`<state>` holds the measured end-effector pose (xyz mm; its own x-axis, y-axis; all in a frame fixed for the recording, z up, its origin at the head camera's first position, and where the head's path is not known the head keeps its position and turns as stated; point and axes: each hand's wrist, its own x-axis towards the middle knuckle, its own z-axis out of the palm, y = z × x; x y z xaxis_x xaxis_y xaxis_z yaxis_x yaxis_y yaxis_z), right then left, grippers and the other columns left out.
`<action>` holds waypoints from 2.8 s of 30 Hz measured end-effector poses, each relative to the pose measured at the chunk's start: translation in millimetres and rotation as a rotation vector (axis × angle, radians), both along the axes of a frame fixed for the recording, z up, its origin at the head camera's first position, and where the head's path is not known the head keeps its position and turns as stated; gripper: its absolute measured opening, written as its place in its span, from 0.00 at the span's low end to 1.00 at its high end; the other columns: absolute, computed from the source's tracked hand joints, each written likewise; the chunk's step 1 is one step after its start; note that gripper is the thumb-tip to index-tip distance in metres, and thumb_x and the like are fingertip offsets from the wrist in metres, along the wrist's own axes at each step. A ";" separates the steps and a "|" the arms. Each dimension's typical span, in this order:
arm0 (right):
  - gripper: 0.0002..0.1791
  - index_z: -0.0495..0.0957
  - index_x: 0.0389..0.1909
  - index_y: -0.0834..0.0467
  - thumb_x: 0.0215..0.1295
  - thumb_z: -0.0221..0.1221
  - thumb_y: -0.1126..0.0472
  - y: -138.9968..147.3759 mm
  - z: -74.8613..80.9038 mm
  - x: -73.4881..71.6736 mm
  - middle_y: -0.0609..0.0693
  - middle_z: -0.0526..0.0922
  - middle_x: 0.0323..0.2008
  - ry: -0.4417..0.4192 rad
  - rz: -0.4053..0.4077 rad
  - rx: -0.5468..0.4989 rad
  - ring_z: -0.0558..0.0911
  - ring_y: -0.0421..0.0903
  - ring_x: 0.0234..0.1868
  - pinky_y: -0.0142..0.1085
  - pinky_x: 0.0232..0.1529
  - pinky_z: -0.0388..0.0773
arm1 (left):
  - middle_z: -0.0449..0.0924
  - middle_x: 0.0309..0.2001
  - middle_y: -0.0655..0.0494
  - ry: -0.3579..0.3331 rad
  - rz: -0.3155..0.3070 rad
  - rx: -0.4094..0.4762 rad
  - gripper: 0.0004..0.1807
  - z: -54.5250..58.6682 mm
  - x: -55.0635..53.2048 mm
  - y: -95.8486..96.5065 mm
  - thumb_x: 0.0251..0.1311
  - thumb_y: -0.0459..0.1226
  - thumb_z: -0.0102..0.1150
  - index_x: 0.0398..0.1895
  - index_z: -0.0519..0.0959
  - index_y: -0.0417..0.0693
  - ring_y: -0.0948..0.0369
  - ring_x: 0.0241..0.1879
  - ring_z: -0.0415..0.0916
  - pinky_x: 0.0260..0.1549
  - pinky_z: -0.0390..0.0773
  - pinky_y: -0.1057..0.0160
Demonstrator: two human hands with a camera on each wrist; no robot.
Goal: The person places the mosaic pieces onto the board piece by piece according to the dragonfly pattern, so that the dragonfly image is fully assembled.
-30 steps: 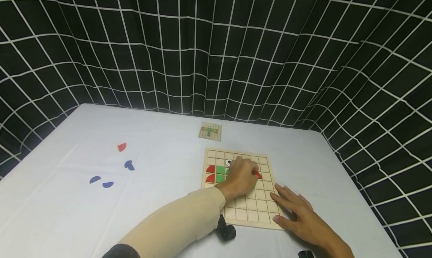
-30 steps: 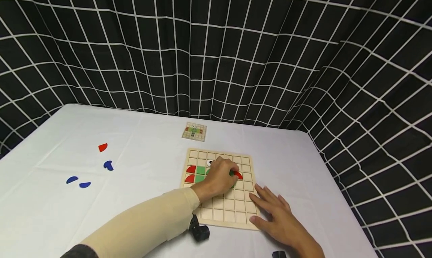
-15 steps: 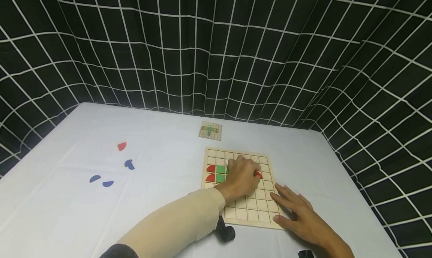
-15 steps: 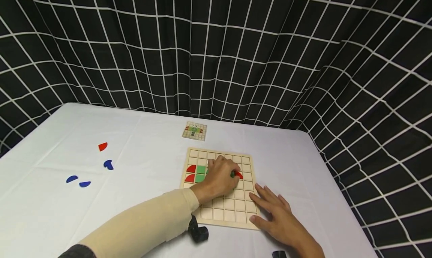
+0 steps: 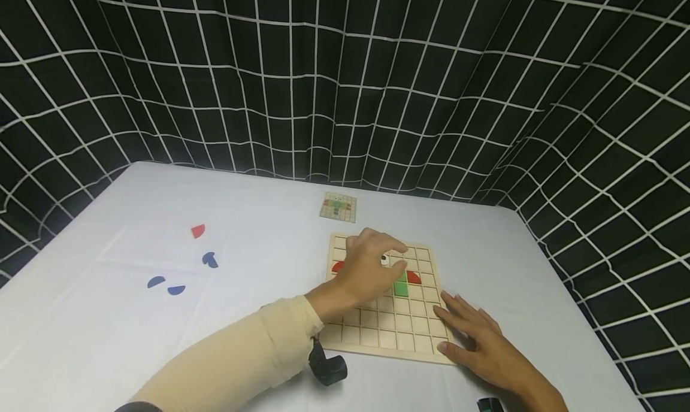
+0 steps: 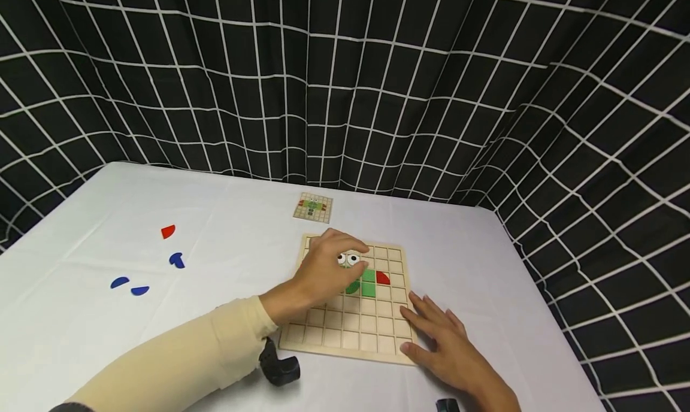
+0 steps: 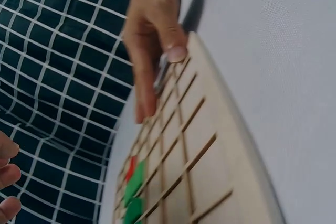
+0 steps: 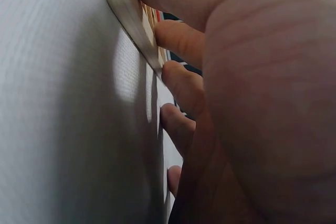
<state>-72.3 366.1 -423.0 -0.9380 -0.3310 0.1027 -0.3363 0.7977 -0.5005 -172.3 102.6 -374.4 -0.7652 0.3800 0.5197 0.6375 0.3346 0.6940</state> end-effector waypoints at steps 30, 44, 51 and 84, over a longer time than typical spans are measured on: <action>0.31 0.76 0.66 0.53 0.63 0.67 0.49 1.6 -2.2 0.5 0.56 0.65 0.73 -0.018 -0.012 -0.006 0.48 0.33 0.76 0.63 0.69 0.45 | 0.87 0.43 0.53 0.155 0.207 0.189 0.15 9.8 5.5 -143.1 0.50 0.26 0.71 0.44 0.86 0.39 0.56 0.49 0.79 0.51 0.75 0.63; 0.32 0.76 0.66 0.53 0.63 0.67 0.47 -3.1 0.2 -2.1 0.56 0.65 0.73 -0.051 -0.026 0.004 0.57 0.65 0.73 0.68 0.65 0.48 | 0.86 0.47 0.48 -0.006 0.427 0.166 0.13 9.4 4.4 -197.5 0.58 0.27 0.66 0.47 0.86 0.40 0.55 0.52 0.78 0.52 0.69 0.50; 0.32 0.76 0.66 0.53 0.63 0.67 0.47 -2.8 2.5 -1.8 0.56 0.65 0.73 -0.049 -0.030 0.013 0.57 0.65 0.73 0.66 0.67 0.46 | 0.85 0.49 0.47 -0.061 0.590 0.155 0.13 1.3 -2.6 -237.7 0.62 0.33 0.65 0.50 0.86 0.42 0.69 0.46 0.73 0.44 0.67 0.66; 0.31 0.76 0.65 0.55 0.62 0.67 0.49 -4.3 4.0 0.7 0.58 0.65 0.73 -0.038 -0.023 -0.004 0.57 0.66 0.73 0.69 0.64 0.48 | 0.66 0.66 0.29 -0.407 0.594 -0.325 0.30 -54.2 -31.9 -302.7 0.63 0.28 0.40 0.71 0.65 0.38 0.27 0.66 0.56 0.55 0.52 0.26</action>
<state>-71.5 361.8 -419.1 -0.9487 -0.3088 0.0678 -0.2983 0.8033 -0.5155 -204.2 -200.1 -428.6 -0.9939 -0.0674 0.0877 0.0048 0.7657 0.6432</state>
